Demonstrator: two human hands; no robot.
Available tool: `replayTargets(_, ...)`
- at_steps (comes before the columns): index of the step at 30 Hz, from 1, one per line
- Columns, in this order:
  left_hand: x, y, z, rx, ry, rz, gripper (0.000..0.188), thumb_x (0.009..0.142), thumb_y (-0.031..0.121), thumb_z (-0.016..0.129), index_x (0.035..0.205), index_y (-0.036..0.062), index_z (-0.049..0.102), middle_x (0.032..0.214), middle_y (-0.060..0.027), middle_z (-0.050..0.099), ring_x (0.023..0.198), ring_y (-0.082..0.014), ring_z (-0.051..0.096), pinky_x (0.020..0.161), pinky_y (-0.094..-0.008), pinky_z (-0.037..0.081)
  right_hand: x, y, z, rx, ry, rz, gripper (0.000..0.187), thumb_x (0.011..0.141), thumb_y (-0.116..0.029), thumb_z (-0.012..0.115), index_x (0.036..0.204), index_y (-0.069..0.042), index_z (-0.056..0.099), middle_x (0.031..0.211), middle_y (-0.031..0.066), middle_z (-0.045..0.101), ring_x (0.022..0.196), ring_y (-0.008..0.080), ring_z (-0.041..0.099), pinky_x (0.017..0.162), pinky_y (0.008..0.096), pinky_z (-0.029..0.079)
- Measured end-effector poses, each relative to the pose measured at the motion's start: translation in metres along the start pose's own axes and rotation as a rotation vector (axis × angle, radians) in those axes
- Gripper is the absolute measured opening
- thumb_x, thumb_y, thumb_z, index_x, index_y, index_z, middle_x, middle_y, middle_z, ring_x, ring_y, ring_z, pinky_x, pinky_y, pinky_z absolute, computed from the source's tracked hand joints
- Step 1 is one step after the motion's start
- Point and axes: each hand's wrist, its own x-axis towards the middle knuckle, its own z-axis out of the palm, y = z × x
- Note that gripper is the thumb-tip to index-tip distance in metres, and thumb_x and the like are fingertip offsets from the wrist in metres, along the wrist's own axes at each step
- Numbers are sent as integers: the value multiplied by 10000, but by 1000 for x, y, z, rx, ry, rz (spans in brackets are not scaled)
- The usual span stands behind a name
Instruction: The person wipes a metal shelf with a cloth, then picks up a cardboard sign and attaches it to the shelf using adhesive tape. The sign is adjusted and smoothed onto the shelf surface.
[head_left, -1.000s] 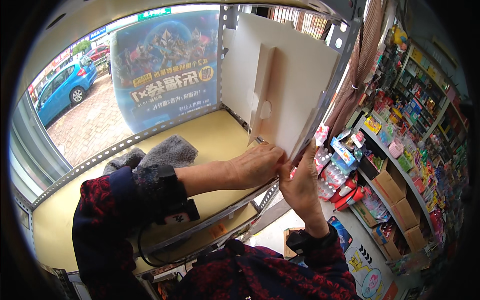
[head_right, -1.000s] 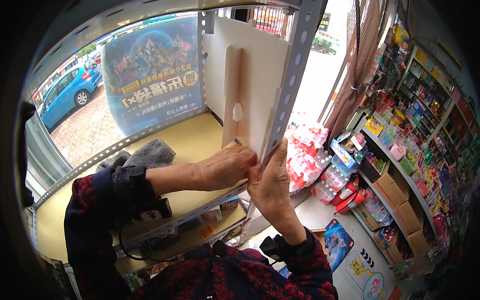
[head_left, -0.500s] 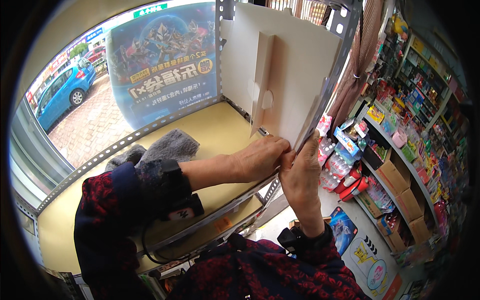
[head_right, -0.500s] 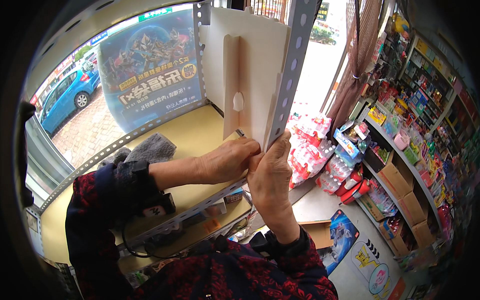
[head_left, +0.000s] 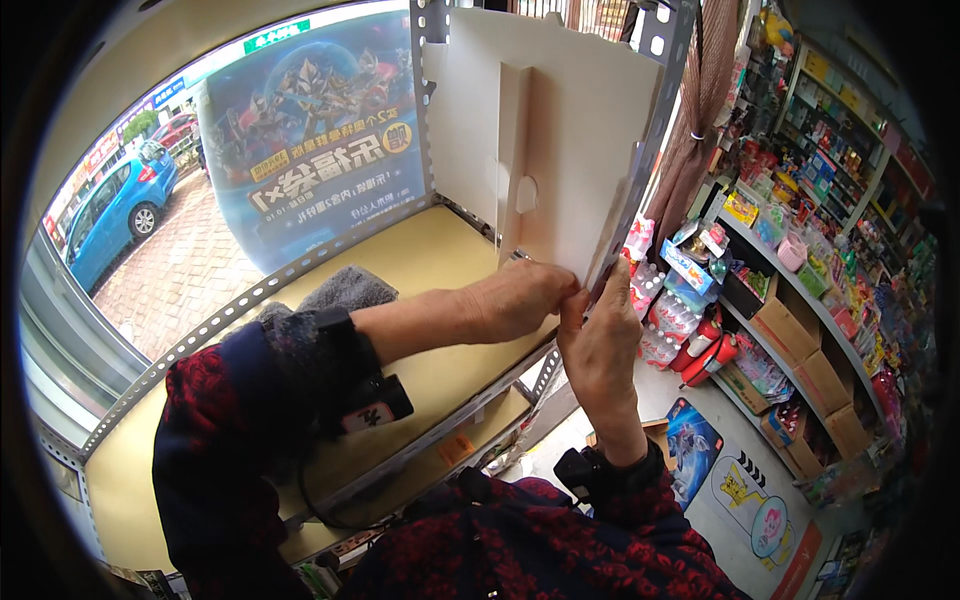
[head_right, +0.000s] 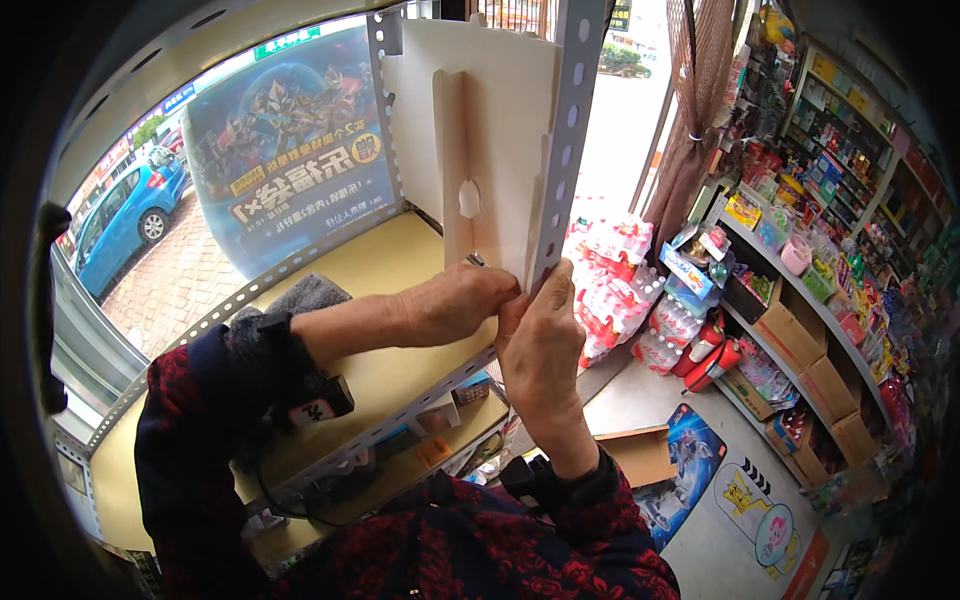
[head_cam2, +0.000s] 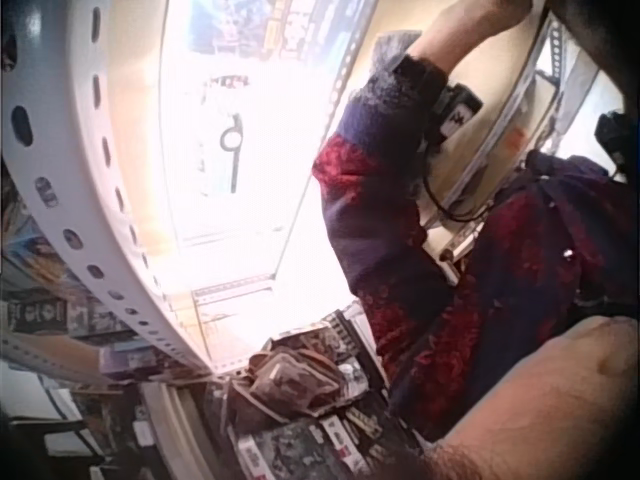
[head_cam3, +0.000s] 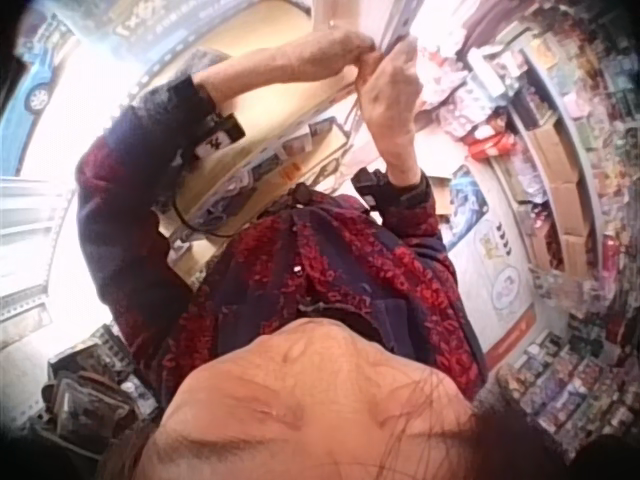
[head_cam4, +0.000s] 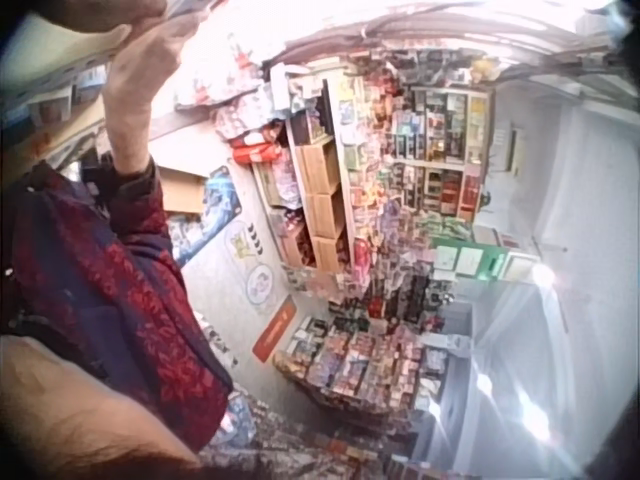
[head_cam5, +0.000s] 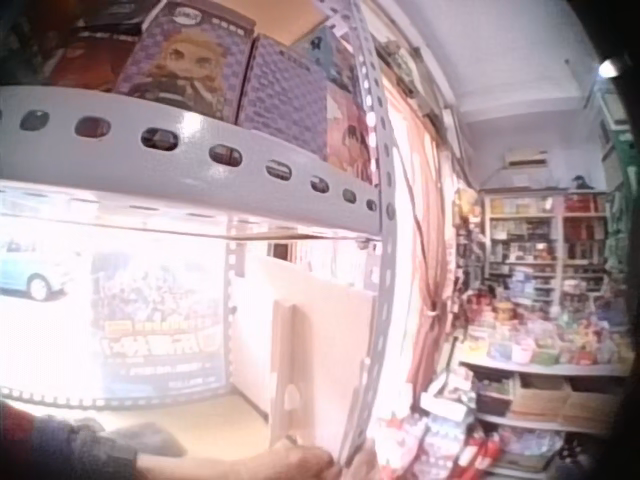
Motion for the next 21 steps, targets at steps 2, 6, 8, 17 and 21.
replayTargets(2, 0, 3, -5, -2, 17, -33, 138, 851, 120, 512, 876, -1, 574, 830, -183, 595, 812, -358, 571, 725, -385, 459, -2, 4, 1, 37, 30, -46, 476, 860, -173, 506, 1205, 116, 351, 865, 302, 577, 793, 442, 590, 672, 456, 479)
replayTargets(6, 3, 9, -10, 44, -27, 72, 167, 884, 140, 507, 910, -4, 587, 856, -163, 581, 837, -330, 562, 747, -380, 454, -10, 16, -2, 180, -113, 48, 380, 854, -141, 508, 1138, 87, 404, 839, 271, 576, 768, 415, 595, 647, 430, 482)
replayTargets(8, 5, 10, -9, 66, -16, 61, 167, 879, 138, 513, 915, -5, 593, 850, -164, 579, 831, -328, 561, 748, -379, 455, -13, 21, -1, 202, -138, 22, 359, 846, -111, 504, 1145, 49, 386, 851, 267, 556, 765, 435, 574, 617, 458, 478)
replayTargets(17, 5, 11, -10, 47, -10, 48, 158, 864, 107, 531, 932, -13, 606, 837, -162, 598, 803, -313, 591, 717, -366, 475, -9, 44, 3, 448, -241, -3, 327, 829, -63, 551, 1103, 35, 402, 800, 210, 576, 748, 373, 606, 625, 401, 479)
replayTargets(21, 5, 12, -12, 14, -13, 32, 155, 864, 105, 536, 940, -8, 610, 834, -157, 605, 805, -287, 604, 713, -347, 480, -11, 42, 2, 418, -207, 7, 336, 828, -65, 545, 1112, 31, 394, 829, 217, 577, 768, 387, 601, 639, 411, 482)
